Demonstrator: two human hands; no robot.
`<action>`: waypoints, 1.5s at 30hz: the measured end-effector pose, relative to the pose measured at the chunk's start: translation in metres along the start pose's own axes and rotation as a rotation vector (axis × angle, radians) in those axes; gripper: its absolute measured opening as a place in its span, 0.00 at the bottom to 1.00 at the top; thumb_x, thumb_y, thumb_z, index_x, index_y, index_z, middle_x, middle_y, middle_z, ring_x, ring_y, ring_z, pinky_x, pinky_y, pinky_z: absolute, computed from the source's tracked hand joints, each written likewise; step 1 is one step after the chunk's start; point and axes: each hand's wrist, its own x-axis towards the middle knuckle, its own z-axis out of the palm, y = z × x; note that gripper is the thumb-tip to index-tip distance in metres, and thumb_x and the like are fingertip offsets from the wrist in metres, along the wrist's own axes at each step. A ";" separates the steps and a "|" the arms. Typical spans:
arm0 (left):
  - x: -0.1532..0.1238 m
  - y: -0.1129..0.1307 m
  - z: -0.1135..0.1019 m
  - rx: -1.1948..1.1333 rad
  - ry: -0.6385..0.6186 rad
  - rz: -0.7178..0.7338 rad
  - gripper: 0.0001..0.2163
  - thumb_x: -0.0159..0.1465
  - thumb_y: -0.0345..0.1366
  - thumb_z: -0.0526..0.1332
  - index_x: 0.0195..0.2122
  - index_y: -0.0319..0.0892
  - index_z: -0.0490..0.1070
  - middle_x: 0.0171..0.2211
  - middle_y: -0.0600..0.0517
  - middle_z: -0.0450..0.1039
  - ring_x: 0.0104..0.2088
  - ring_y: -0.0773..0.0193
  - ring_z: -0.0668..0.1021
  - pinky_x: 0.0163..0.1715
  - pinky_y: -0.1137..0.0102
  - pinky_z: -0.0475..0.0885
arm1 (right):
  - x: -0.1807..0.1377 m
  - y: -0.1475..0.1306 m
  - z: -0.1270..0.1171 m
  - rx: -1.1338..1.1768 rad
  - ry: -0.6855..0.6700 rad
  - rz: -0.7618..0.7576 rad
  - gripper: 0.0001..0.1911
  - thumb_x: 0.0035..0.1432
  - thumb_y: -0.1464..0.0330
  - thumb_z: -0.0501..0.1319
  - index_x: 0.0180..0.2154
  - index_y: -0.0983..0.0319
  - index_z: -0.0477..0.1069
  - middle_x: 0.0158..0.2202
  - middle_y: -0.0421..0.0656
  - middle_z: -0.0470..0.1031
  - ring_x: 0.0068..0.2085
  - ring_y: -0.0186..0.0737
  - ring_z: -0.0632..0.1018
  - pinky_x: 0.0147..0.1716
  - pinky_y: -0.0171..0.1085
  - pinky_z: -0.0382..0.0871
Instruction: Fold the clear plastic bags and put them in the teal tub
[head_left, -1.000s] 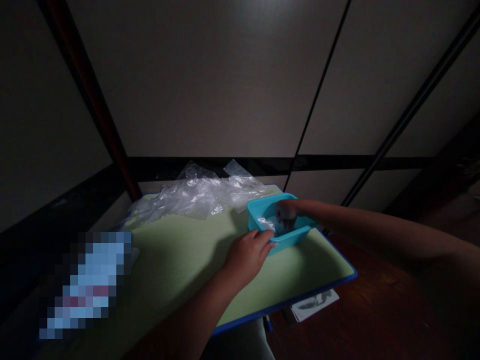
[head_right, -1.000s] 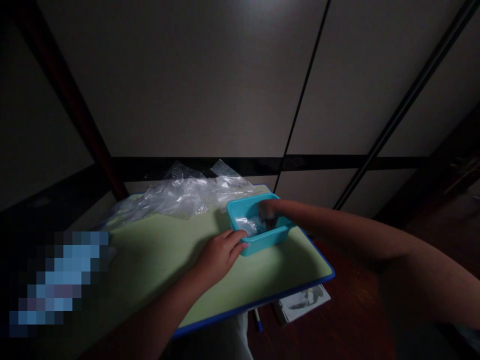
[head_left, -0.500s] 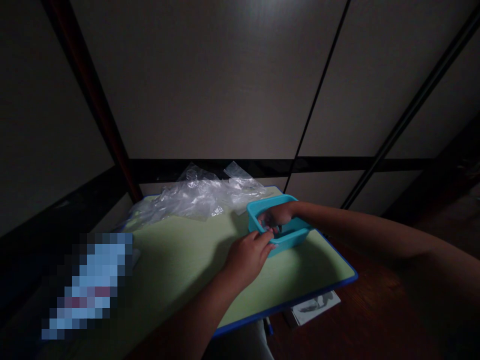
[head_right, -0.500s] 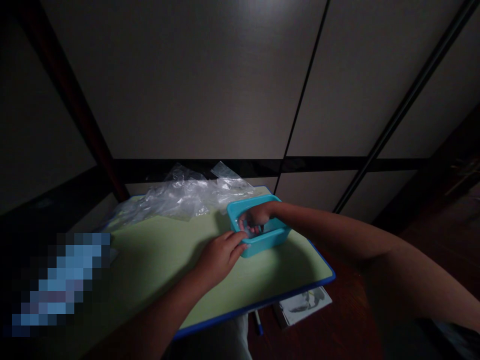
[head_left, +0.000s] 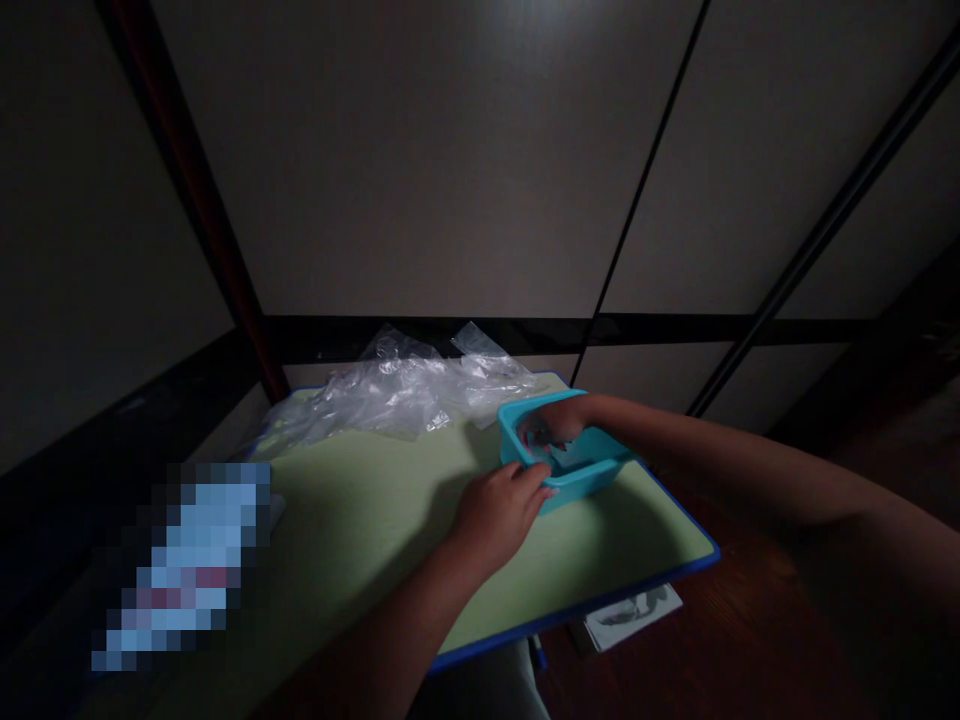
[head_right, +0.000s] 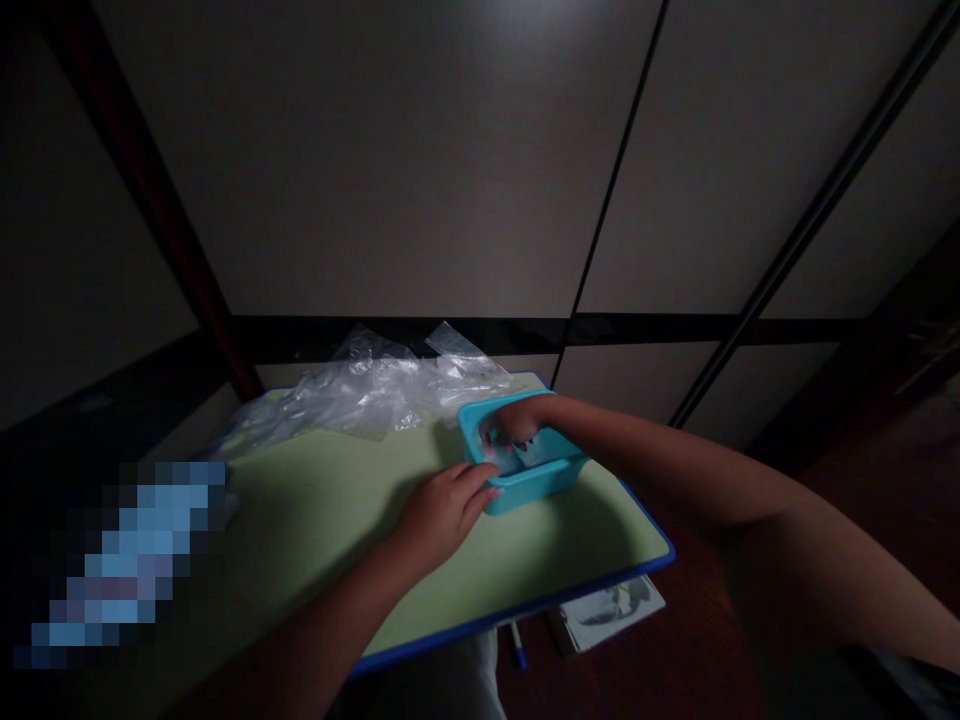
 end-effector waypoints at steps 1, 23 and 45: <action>0.000 0.000 0.000 0.008 -0.003 -0.001 0.10 0.67 0.40 0.52 0.47 0.49 0.68 0.38 0.52 0.74 0.37 0.62 0.76 0.36 0.72 0.68 | -0.003 -0.001 -0.001 0.014 0.004 -0.005 0.20 0.47 0.79 0.53 0.43 0.62 0.68 0.27 0.37 0.69 0.24 0.32 0.71 0.26 0.31 0.63; 0.000 -0.094 -0.022 0.292 0.140 -0.411 0.20 0.62 0.49 0.55 0.51 0.46 0.67 0.54 0.42 0.64 0.56 0.48 0.64 0.52 0.54 0.61 | -0.078 -0.030 0.101 -0.282 0.842 -0.099 0.16 0.54 0.56 0.60 0.42 0.57 0.71 0.44 0.49 0.73 0.43 0.48 0.74 0.41 0.42 0.65; -0.086 -0.085 -0.009 0.277 -0.102 -0.401 0.25 0.65 0.53 0.47 0.60 0.49 0.59 0.62 0.47 0.56 0.64 0.53 0.55 0.58 0.49 0.52 | -0.018 -0.080 0.112 -0.525 1.243 -0.286 0.13 0.62 0.66 0.52 0.45 0.61 0.69 0.50 0.53 0.67 0.53 0.52 0.65 0.51 0.49 0.57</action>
